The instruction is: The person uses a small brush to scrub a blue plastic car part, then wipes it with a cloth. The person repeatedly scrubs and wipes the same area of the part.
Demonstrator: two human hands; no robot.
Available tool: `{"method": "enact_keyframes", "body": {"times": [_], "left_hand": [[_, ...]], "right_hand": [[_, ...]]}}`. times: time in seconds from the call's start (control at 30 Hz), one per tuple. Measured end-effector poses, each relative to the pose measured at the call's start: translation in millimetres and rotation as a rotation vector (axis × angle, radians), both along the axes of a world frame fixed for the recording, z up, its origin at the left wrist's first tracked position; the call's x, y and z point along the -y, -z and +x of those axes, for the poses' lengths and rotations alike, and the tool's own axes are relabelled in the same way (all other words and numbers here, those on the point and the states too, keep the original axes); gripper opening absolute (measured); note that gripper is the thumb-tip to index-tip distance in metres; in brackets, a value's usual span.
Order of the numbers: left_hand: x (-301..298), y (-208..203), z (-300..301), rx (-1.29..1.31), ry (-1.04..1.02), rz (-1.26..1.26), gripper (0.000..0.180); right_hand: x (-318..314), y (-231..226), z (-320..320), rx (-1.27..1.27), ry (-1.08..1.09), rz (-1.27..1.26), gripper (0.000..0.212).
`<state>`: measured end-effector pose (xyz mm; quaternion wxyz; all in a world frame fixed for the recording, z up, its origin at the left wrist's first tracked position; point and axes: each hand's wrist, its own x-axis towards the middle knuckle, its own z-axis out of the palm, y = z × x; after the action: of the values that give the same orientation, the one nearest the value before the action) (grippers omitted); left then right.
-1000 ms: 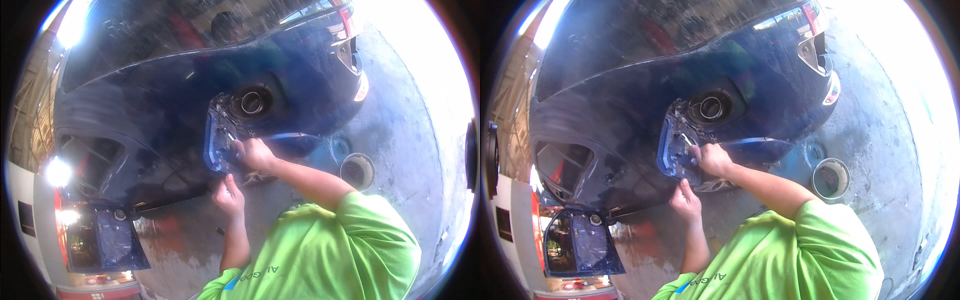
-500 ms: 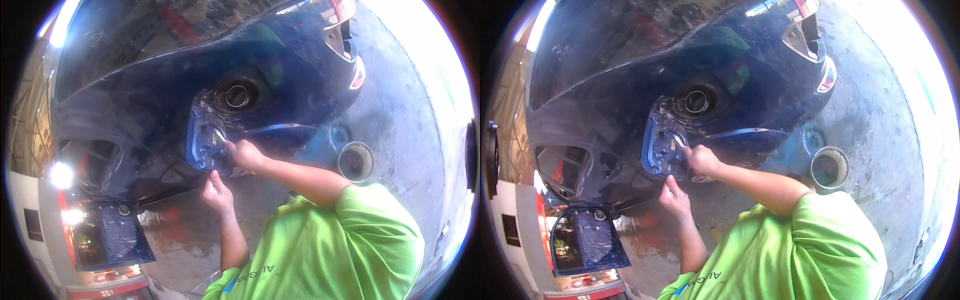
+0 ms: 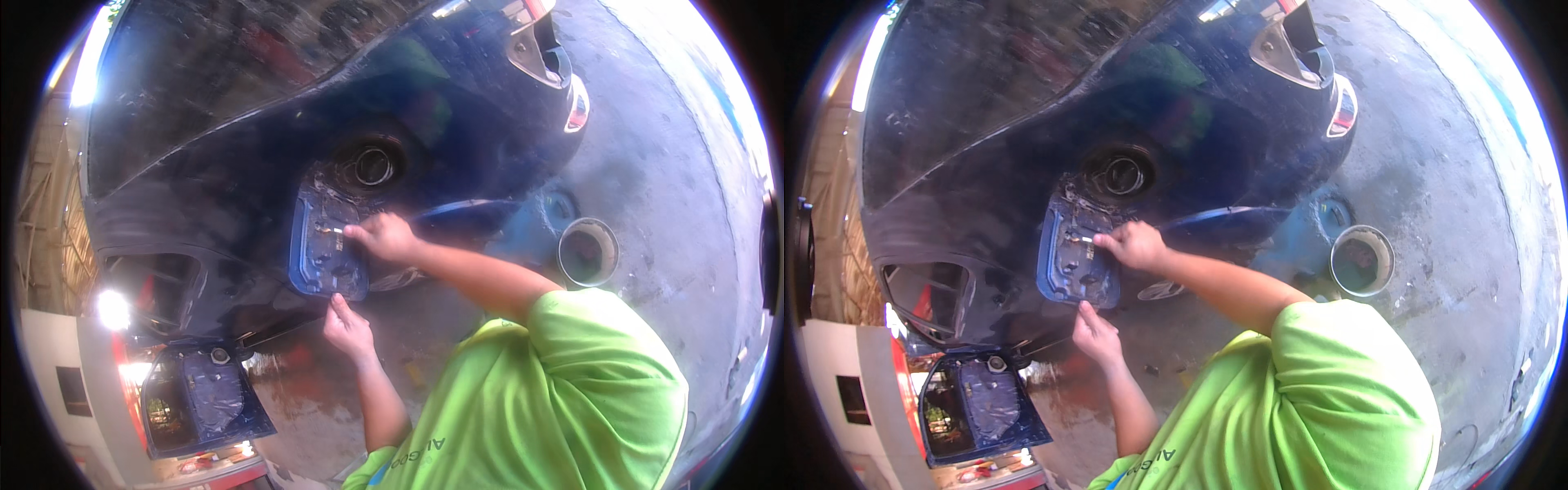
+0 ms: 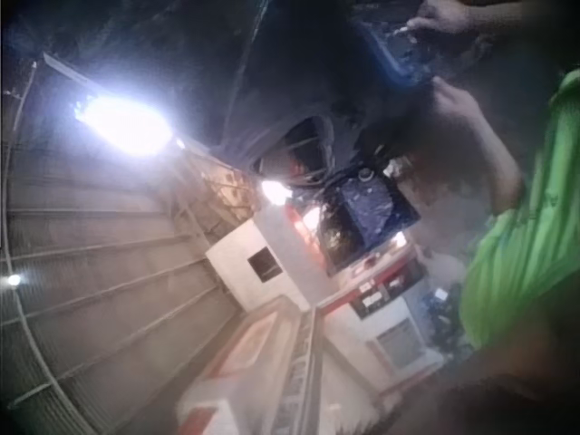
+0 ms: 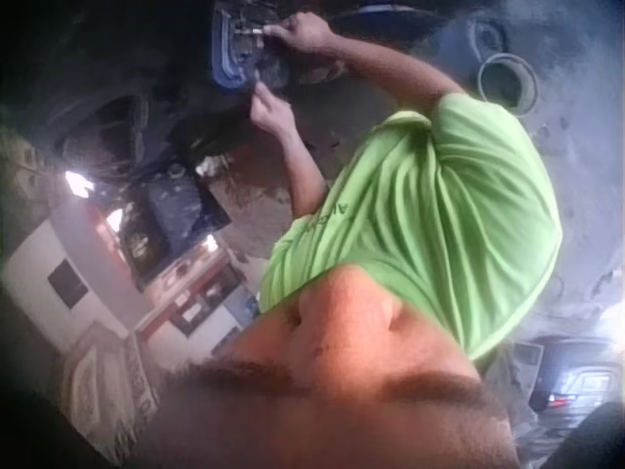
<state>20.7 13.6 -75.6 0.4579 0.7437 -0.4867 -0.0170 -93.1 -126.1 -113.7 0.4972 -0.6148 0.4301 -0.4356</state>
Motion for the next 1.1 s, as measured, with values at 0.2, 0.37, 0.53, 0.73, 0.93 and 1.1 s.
{"method": "enact_keyframes", "body": {"times": [0.2,0.37,0.53,0.73,0.93,1.1], "left_hand": [[-5,-1,-1,-0.044,-0.039,0.029,0.054],[-5,-4,-4,-0.022,-0.017,0.058,0.052],[-3,-1,-4,-0.061,-0.043,-0.003,0.054],[-12,-3,2,-0.347,-0.029,0.031,0.050],[-30,5,-44,-1.504,-0.209,-0.390,0.056],[-28,2,-55,-1.267,0.059,-0.552,0.055]], "right_hand": [[-6,-4,11,0.062,0.009,0.172,0.064],[-6,-6,5,-0.013,-0.037,0.238,0.062],[-20,-16,-1,0.213,-0.237,0.272,0.061],[-22,10,-72,-0.165,-0.201,0.249,0.051],[-76,12,-111,-0.158,-0.627,-0.177,0.041],[-93,4,-110,-0.291,-0.720,-0.130,0.044]]}}
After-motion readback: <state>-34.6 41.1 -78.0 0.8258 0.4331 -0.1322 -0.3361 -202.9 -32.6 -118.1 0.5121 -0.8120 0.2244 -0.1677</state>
